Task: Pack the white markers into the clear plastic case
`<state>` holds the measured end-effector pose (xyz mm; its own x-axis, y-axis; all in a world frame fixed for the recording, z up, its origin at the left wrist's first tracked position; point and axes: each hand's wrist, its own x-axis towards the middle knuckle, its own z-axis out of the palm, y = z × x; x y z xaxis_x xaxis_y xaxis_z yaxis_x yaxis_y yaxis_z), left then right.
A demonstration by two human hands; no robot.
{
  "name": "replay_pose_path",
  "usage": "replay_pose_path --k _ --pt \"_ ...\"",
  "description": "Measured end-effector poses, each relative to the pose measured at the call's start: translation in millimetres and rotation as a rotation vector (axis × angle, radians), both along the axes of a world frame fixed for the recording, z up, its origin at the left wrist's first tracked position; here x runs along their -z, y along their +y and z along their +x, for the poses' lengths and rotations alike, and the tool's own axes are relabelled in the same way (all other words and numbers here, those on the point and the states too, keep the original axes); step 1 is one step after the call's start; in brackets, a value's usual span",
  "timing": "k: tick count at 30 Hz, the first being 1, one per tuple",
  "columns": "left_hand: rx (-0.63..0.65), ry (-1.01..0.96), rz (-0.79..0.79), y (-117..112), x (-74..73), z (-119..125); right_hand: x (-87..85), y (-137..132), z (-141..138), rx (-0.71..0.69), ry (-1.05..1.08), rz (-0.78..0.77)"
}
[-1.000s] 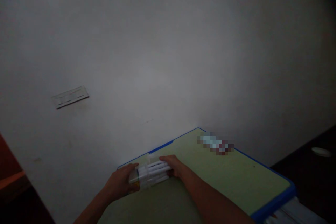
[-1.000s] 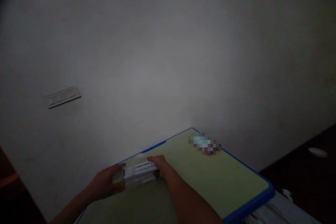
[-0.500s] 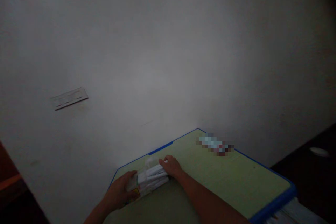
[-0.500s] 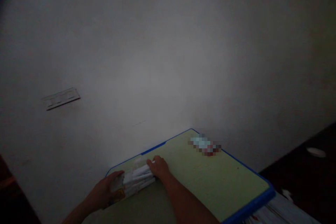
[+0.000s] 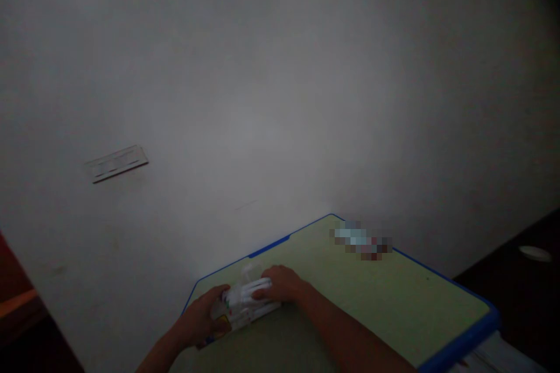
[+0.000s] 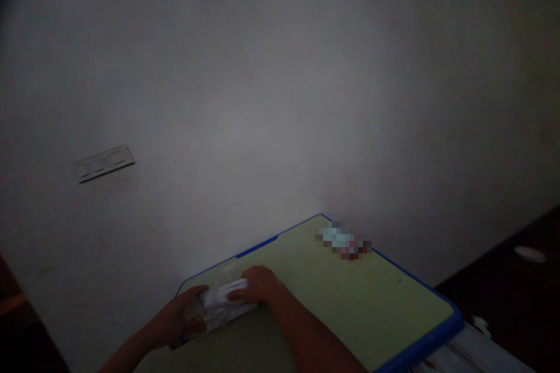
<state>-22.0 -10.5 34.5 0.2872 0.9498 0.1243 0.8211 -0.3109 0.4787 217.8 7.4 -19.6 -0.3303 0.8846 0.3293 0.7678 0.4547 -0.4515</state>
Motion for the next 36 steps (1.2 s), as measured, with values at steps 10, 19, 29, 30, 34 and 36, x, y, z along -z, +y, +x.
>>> replay_pose_path --k 10,19,29,30,34,36 --pt "0.084 0.142 0.040 11 -6.2 4 -26.4 -7 -25 -0.148 -0.447 -0.035" --pt "-0.139 0.096 0.062 12 -6.1 -40 -28.6 -12 15 0.030 -0.449 -0.112" --pt "-0.348 -0.060 0.233 28 13.1 -25 -6.6 -9 9 0.097 -0.251 -0.114" --pt "-0.358 -0.158 0.230 29 13.4 -23 -5.3 -9 9 0.082 -0.244 -0.098" --pt "-0.306 -0.577 0.191 30 20.2 -14 -0.8 -6 9 0.052 -0.207 -0.055" --pt "-0.270 -0.753 0.227 35 29.1 -13 0.5 -5 9 0.042 -0.189 -0.045"
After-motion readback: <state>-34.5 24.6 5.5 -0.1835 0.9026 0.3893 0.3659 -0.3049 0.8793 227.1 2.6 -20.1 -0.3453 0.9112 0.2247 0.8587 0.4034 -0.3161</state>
